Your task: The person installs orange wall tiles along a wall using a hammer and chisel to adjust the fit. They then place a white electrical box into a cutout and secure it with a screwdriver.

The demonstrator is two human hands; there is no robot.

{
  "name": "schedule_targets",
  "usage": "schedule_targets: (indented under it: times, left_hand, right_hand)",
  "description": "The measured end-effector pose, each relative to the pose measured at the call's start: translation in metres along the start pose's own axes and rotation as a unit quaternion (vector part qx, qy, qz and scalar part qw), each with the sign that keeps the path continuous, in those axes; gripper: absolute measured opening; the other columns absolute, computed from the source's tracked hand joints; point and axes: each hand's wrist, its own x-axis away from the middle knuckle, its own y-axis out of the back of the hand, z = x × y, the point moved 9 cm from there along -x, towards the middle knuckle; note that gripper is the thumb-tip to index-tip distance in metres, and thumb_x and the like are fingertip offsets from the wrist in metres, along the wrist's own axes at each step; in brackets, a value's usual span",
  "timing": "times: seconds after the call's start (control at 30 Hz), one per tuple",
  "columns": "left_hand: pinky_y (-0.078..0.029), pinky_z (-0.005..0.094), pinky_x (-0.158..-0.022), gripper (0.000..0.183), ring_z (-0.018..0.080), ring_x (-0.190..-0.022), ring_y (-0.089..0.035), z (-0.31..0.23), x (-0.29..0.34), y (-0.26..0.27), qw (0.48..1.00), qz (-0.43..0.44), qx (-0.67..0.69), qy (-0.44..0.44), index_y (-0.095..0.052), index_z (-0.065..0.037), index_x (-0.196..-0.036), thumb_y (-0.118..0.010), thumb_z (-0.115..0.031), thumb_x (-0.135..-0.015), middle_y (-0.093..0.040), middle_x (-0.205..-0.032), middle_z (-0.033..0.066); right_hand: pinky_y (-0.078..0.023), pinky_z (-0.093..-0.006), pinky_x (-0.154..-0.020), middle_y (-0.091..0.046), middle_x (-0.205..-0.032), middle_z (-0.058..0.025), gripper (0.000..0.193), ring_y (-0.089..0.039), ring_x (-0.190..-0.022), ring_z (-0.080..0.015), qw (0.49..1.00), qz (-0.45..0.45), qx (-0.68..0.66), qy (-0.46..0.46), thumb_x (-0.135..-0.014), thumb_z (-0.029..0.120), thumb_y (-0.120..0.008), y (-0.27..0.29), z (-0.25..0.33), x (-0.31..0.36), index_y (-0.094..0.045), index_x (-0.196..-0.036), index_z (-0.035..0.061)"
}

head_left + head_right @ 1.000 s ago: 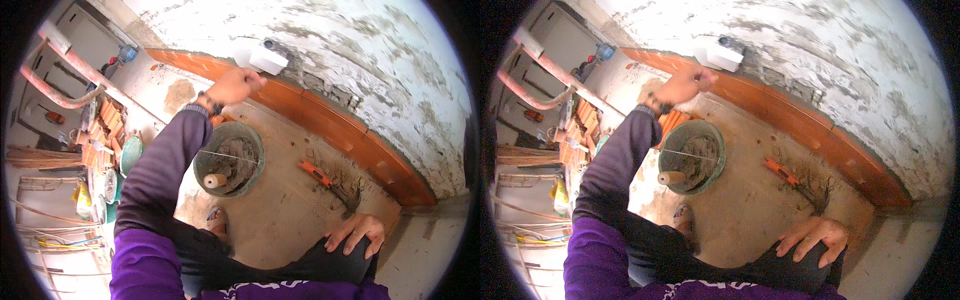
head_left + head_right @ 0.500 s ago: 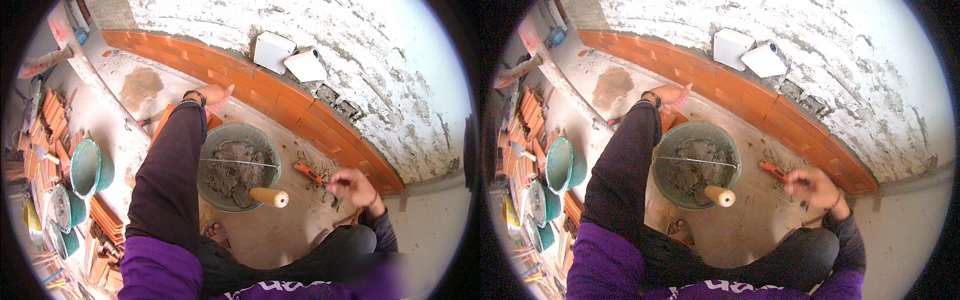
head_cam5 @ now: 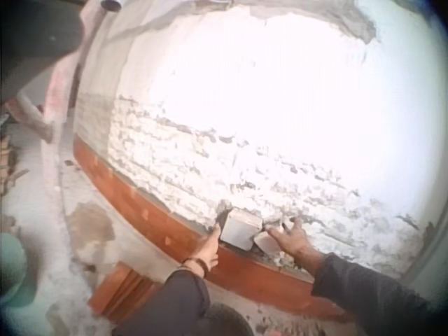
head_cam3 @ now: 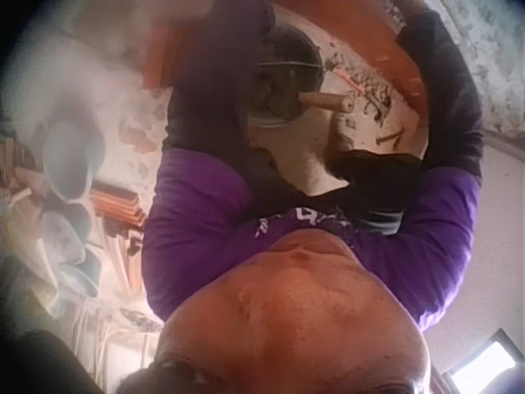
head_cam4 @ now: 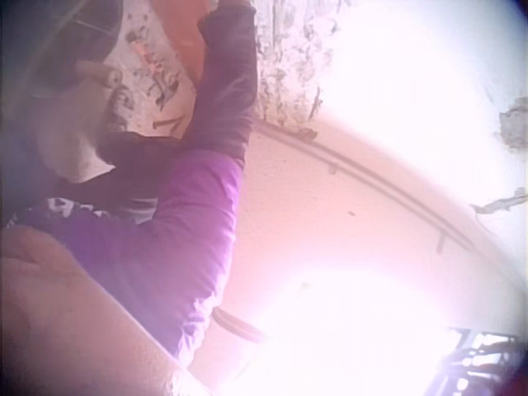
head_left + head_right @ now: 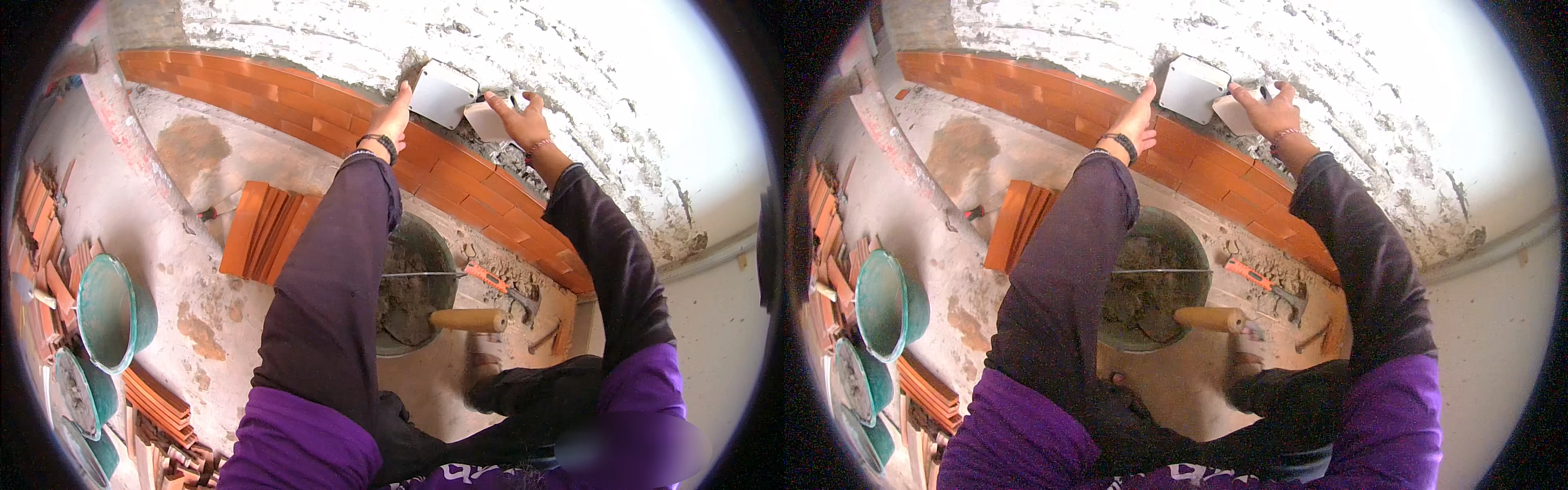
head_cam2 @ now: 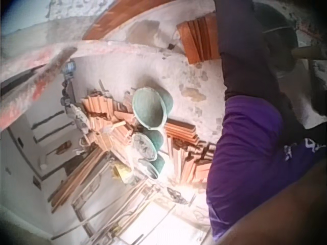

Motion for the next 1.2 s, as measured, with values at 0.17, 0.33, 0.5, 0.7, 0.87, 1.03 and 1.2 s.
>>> schedule_targets:
  times: [0.17,0.33,0.5,0.7,0.87,1.03,1.2]
  left_hand:
    - [-0.028,0.0532,-0.108,0.121,0.0385,-0.136,-0.026,-0.015,-0.028,-0.019,0.992,-0.045,0.116,-0.006,0.000,0.008,-0.143,-0.067,-0.065,-0.073,-0.020,-0.148,0.0268]
    - [-0.027,0.0517,-0.109,0.124,0.0414,-0.134,-0.029,-0.027,-0.044,-0.039,0.986,-0.126,0.102,-0.028,0.002,0.006,-0.142,-0.073,-0.059,-0.069,-0.023,-0.144,0.0310]
    - [-0.032,0.0476,-0.107,0.108,0.0419,-0.125,-0.041,-0.028,-0.062,-0.041,0.978,-0.169,0.095,-0.081,-0.008,0.002,-0.138,-0.075,-0.049,-0.070,-0.039,-0.132,0.0314]
    - [-0.037,0.0397,-0.105,0.105,0.0411,-0.122,-0.045,-0.018,-0.063,-0.061,0.981,-0.131,0.132,-0.060,-0.007,0.003,-0.136,-0.077,-0.038,-0.071,-0.040,-0.130,0.0316]
    - [-0.040,0.0386,-0.103,0.108,0.0375,-0.123,-0.045,-0.023,-0.108,-0.045,0.982,-0.049,0.166,-0.080,0.001,0.004,-0.140,-0.076,-0.033,-0.073,-0.034,-0.136,0.0319]
    - [-0.040,0.0437,-0.104,0.108,0.0398,-0.128,-0.039,-0.021,-0.061,-0.058,0.977,-0.091,0.173,-0.087,0.001,0.003,-0.142,-0.075,-0.036,-0.076,-0.028,-0.140,0.0323]
    - [-0.045,0.0438,-0.100,0.108,0.0407,-0.127,-0.040,-0.020,-0.036,-0.050,0.977,-0.191,0.080,-0.049,-0.005,0.001,-0.143,-0.076,-0.044,-0.074,-0.034,-0.138,0.0314]
  right_hand:
    - [-0.048,-0.0385,-0.091,-0.058,-0.115,-0.0298,0.086,-0.060,-0.107,-0.0375,0.998,-0.023,0.043,0.029,-0.069,0.054,-0.070,-0.019,-0.018,-0.017,-0.045,-0.130,-0.0010]
    - [-0.051,-0.0368,-0.085,-0.060,-0.109,-0.0274,0.083,-0.063,-0.098,-0.0325,0.997,-0.008,-0.053,0.049,-0.069,0.047,-0.073,-0.021,-0.033,-0.022,-0.044,-0.128,-0.0032]
    - [-0.055,-0.0339,-0.071,-0.063,-0.101,-0.0232,0.074,-0.067,-0.084,-0.0273,0.968,0.060,-0.241,0.032,-0.071,0.036,-0.074,-0.015,-0.023,-0.009,-0.046,-0.125,-0.0057]
    - [-0.056,-0.0353,-0.071,-0.065,-0.102,-0.0167,0.062,-0.067,-0.087,-0.0260,0.957,0.098,-0.274,0.019,-0.077,0.027,-0.066,0.004,-0.030,-0.007,-0.047,-0.126,-0.0054]
    - [-0.054,-0.0338,-0.077,-0.066,-0.102,-0.0154,0.063,-0.066,-0.090,-0.0257,0.942,0.123,-0.305,0.061,-0.076,0.026,-0.070,-0.004,-0.018,-0.010,-0.047,-0.126,-0.0033]
    - [-0.051,-0.0329,-0.079,-0.061,-0.105,-0.0188,0.067,-0.063,-0.094,-0.0260,0.947,0.110,-0.299,0.044,-0.074,0.027,-0.074,-0.001,-0.041,-0.009,-0.047,-0.127,-0.0023]
    - [-0.050,-0.0328,-0.078,-0.058,-0.111,-0.0204,0.070,-0.061,-0.097,-0.0267,0.954,0.107,-0.274,0.051,-0.073,0.030,-0.074,-0.005,-0.042,-0.009,-0.045,-0.128,-0.0023]
